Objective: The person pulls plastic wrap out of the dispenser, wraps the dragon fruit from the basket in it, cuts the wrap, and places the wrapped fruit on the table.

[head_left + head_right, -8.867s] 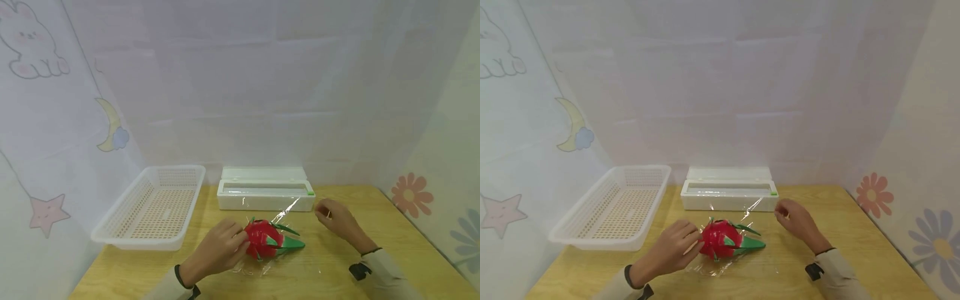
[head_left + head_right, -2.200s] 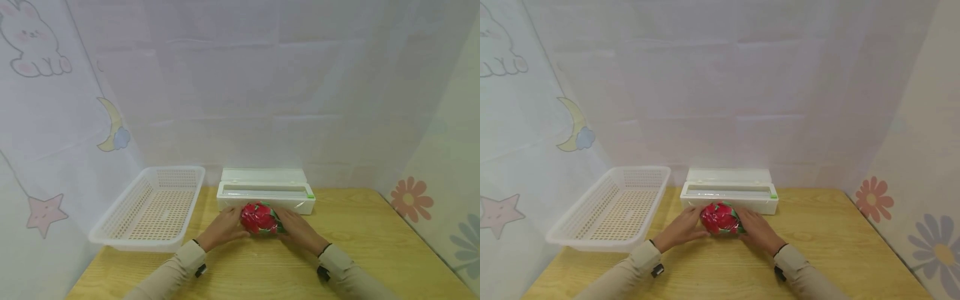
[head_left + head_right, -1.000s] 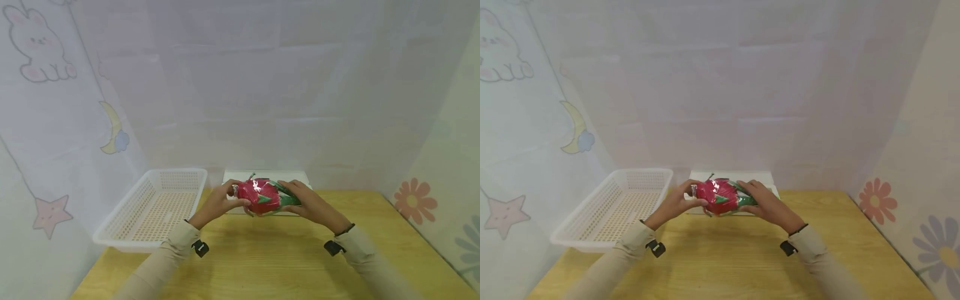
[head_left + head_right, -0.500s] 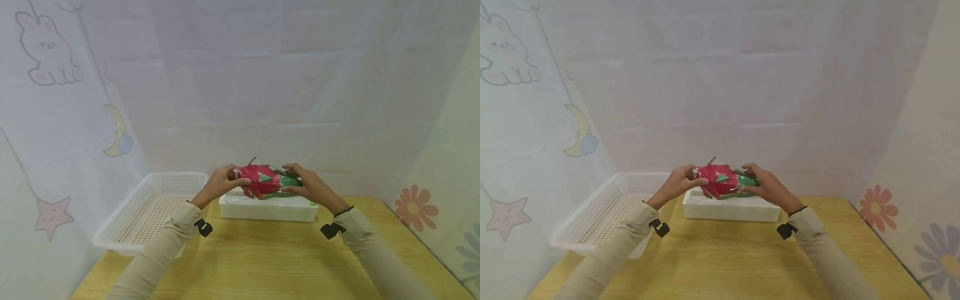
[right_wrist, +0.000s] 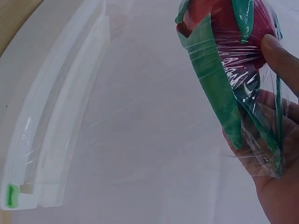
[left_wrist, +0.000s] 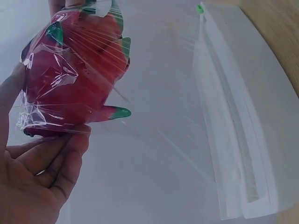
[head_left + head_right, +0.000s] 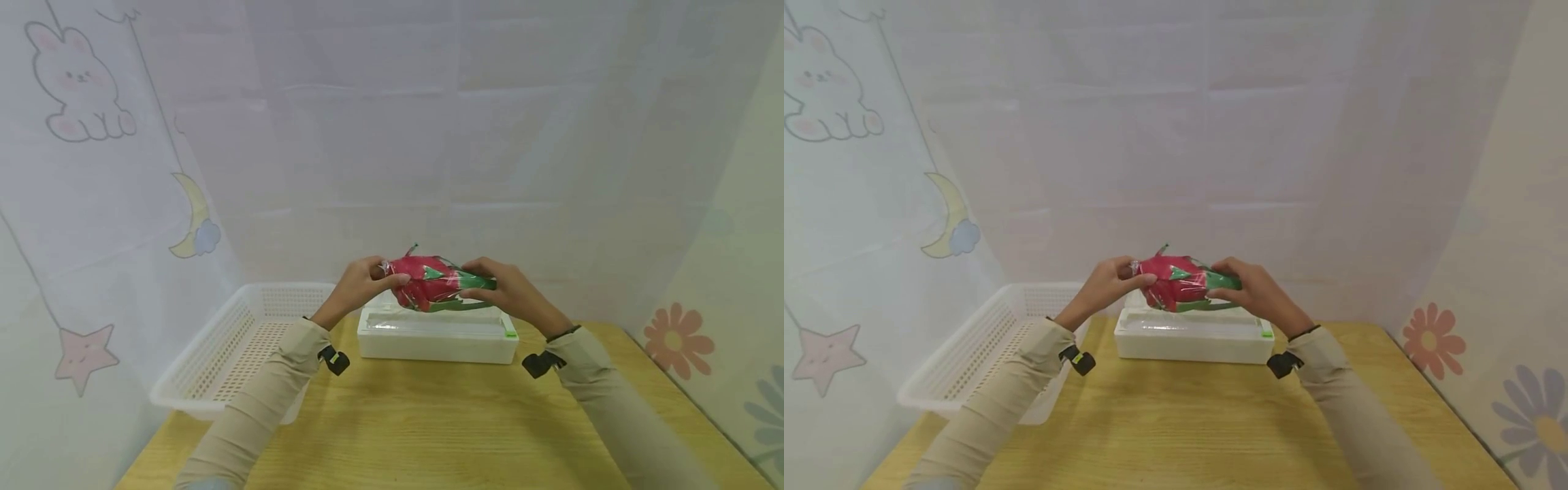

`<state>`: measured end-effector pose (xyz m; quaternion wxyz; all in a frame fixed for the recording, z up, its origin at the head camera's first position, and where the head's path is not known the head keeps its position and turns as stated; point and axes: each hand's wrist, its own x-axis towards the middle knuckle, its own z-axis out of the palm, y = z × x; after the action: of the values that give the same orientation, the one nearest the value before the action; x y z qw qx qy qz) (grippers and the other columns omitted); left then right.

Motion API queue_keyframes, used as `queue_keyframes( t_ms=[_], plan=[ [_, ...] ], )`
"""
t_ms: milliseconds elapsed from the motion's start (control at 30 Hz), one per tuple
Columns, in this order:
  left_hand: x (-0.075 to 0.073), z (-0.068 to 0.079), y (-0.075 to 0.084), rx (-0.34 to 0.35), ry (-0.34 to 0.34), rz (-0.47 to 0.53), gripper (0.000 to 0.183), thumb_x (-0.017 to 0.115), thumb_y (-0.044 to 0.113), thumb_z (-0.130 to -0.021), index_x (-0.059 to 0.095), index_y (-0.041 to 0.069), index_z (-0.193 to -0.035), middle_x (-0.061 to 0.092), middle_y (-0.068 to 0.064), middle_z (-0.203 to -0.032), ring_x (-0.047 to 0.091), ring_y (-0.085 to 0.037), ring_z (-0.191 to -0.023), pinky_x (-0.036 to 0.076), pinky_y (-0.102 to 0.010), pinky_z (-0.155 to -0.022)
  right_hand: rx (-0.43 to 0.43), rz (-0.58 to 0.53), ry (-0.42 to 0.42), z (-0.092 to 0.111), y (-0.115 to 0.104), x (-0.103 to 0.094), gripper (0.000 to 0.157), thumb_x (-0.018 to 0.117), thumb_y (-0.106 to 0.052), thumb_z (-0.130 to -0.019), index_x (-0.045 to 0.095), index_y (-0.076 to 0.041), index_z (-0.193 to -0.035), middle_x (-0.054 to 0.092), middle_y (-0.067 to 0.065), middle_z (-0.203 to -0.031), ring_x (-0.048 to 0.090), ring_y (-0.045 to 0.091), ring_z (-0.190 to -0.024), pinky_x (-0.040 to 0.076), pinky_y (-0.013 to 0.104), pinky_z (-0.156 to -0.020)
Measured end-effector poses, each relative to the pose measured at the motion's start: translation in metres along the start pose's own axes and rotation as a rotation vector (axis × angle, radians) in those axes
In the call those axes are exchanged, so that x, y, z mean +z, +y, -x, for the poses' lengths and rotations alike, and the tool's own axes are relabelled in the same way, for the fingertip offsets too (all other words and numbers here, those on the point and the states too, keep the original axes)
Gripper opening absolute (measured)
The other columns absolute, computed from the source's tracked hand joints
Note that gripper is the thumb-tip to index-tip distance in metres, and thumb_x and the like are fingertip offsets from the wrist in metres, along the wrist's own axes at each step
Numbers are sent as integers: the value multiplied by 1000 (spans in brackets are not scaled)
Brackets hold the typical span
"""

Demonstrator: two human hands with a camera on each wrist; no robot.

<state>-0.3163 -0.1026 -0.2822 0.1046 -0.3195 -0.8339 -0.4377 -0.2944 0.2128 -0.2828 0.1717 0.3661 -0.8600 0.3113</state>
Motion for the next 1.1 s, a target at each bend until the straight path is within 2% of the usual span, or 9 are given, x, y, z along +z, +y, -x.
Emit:
queue_keyframes(
  t_ms=[267, 400, 467, 700, 867, 1100],
  plan=[
    [-4, -2, 10, -12, 9, 37, 47, 72, 51, -89, 67, 5, -97, 74, -1, -79, 68, -16, -71, 47, -27, -65, 4, 36, -10, -2, -3, -8, 43, 75, -15, -90, 61, 2, -128, 69, 16, -117, 68, 27, -100, 55, 47, -83],
    [-6, -4, 14, -10, 12, 60, 50, 71, 55, -87, 67, 6, -94, 74, -1, -77, 67, -15, -69, 46, -27, -65, 1, 40, -15, -4, -6, -13, 41, 74, -14, -91, 62, 3, -126, 70, 14, -113, 68, 23, -94, 56, 43, -78],
    [-7, -4, 17, -10, 17, 63, 50, 71, 56, -87, 67, 6, -92, 74, -1, -76, 62, -13, -65, 43, -27, -62, 8, 36, -20, -4, -8, -15, 40, 74, -14, -91, 62, 3, -126, 70, 14, -112, 67, 21, -92, 56, 41, -77],
    [-12, -7, 26, -18, 36, 44, 41, 72, 44, -90, 67, 4, -89, 75, -3, -79, 69, -12, -73, 46, -27, -63, 31, 58, -24, -6, -18, -24, 36, 71, -15, -93, 64, 1, -124, 72, 13, -110, 64, 17, -86, 53, 36, -73],
    [-15, -6, 33, -21, 35, 16, 36, 72, 41, -91, 67, 5, -88, 75, -2, -77, 63, -11, -66, 42, -26, -59, 27, 49, -35, -5, -24, -28, 33, 70, -14, -94, 66, 1, -123, 72, 10, -108, 63, 17, -85, 53, 35, -73],
    [-19, -5, 45, -19, 37, 0, 37, 73, 39, -91, 67, 3, -88, 75, -4, -77, 70, -14, -71, 52, -28, -61, -6, 61, -27, -3, -34, -37, 28, 70, -11, -94, 68, -1, -119, 72, 5, -101, 59, 17, -79, 51, 27, -70]
  ],
)
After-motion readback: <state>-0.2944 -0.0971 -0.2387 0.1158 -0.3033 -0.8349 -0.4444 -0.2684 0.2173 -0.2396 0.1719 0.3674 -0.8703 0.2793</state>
